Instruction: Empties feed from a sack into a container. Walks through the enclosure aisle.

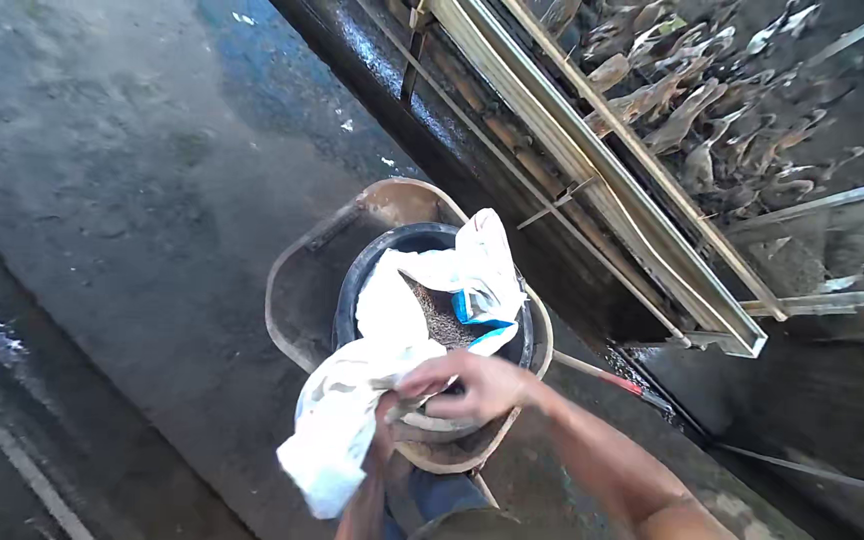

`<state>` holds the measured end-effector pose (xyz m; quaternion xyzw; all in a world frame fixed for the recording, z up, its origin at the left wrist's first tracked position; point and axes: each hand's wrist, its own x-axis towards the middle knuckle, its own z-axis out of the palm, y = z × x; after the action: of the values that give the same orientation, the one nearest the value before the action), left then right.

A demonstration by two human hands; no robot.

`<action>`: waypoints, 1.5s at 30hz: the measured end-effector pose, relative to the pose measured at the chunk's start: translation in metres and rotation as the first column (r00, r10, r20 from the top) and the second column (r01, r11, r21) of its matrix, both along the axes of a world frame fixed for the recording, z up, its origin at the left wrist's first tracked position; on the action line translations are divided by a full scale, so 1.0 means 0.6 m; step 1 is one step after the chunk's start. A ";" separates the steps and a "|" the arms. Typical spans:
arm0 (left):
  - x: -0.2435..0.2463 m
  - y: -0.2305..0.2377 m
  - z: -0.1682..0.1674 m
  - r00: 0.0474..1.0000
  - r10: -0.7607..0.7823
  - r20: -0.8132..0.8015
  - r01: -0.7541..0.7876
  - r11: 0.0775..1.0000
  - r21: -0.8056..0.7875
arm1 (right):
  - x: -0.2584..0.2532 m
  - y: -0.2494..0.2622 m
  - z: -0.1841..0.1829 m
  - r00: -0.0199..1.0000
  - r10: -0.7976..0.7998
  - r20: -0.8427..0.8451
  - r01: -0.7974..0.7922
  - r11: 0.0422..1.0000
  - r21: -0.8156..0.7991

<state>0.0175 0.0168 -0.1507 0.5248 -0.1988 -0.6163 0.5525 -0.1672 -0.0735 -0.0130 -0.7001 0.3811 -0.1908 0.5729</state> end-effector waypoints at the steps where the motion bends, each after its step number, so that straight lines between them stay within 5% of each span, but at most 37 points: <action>1: 0.007 -0.004 -0.007 0.992 0.096 -0.083 -0.101 0.994 -0.053 | -0.027 -0.021 -0.022 0.977 -0.206 -0.048 0.205 0.978 -0.031; 2: 0.016 -0.004 -0.016 0.979 0.134 -0.156 -0.151 0.983 -0.103 | -0.054 -0.048 -0.051 0.897 -0.389 -0.209 0.371 0.921 -0.123; 4: 0.029 0.009 -0.032 0.963 0.141 -0.229 -0.176 0.974 -0.143 | -0.113 -0.102 -0.121 0.578 -0.594 -0.559 0.499 0.800 -0.334; 6: 0.036 0.019 -0.039 0.967 0.118 -0.225 -0.151 0.980 -0.132 | -0.176 -0.135 -0.174 0.286 -0.643 -0.711 0.541 0.720 -0.434; 8: 0.036 0.023 -0.040 0.974 0.124 -0.189 -0.144 0.985 -0.091 | -0.217 -0.150 -0.200 0.176 -0.511 -0.841 0.627 0.717 -0.304; 11: 0.029 0.026 -0.037 0.974 0.166 -0.152 -0.163 0.986 0.034 | -0.245 -0.135 -0.228 0.262 -0.338 -0.904 0.669 0.739 -0.083; 14: 0.026 0.022 -0.032 0.979 0.178 -0.097 -0.164 0.978 0.132 | -0.278 -0.159 -0.193 0.369 -0.399 -0.839 0.697 0.716 -0.034; 21: 0.046 0.057 -0.061 0.977 0.205 -0.050 -0.188 0.954 0.234 | -0.305 -0.386 -0.074 0.533 -0.529 -0.661 0.736 0.675 0.053; 25: 0.043 0.059 -0.057 0.971 0.238 -0.020 -0.222 0.931 0.290 | -0.298 -0.471 -0.099 0.419 -0.866 -0.273 0.907 0.384 0.174; 27: 0.048 0.060 -0.059 0.971 0.238 -0.016 -0.220 0.922 0.318 | -0.302 -0.433 -0.107 0.394 -0.901 -0.185 0.918 0.373 0.138; 30: 0.045 0.061 -0.070 0.961 0.274 -0.038 -0.246 0.908 0.338 | -0.324 -0.268 -0.135 0.322 -0.852 -0.413 0.825 0.466 -0.318; 32: 0.045 0.061 -0.073 0.953 0.301 -0.042 -0.268 0.899 0.347 | -0.316 -0.146 -0.183 0.281 -0.702 -0.654 0.834 0.516 -0.195; 34: 0.046 0.064 -0.071 0.954 0.299 -0.036 -0.266 0.893 0.364 | -0.294 -0.082 -0.218 0.362 -0.563 -0.743 0.906 0.400 0.139; 36: 0.045 0.060 -0.066 0.956 0.293 -0.023 -0.262 0.886 0.382 | -0.283 -0.100 -0.216 0.401 -0.673 -0.621 0.915 0.262 0.307; 42: 0.056 0.064 -0.072 0.960 0.278 -0.036 -0.238 0.876 0.418 | -0.436 -0.322 -0.137 0.057 -0.942 -0.331 0.969 -0.026 0.244; 44: 0.053 0.063 -0.070 0.955 0.297 -0.022 -0.258 0.862 0.436 | -0.472 -0.328 -0.122 0.033 -0.874 -0.485 0.999 0.012 0.046; 45: 0.053 0.062 -0.066 0.953 0.301 -0.013 -0.263 0.853 0.451 | -0.470 -0.320 -0.108 0.015 -0.802 -0.597 0.976 0.142 -0.166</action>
<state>0.0491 0.0542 -0.1904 0.6342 0.0495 -0.5788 0.5102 -0.4492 -0.2654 -0.0777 -0.2154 0.9079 -0.2371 0.2703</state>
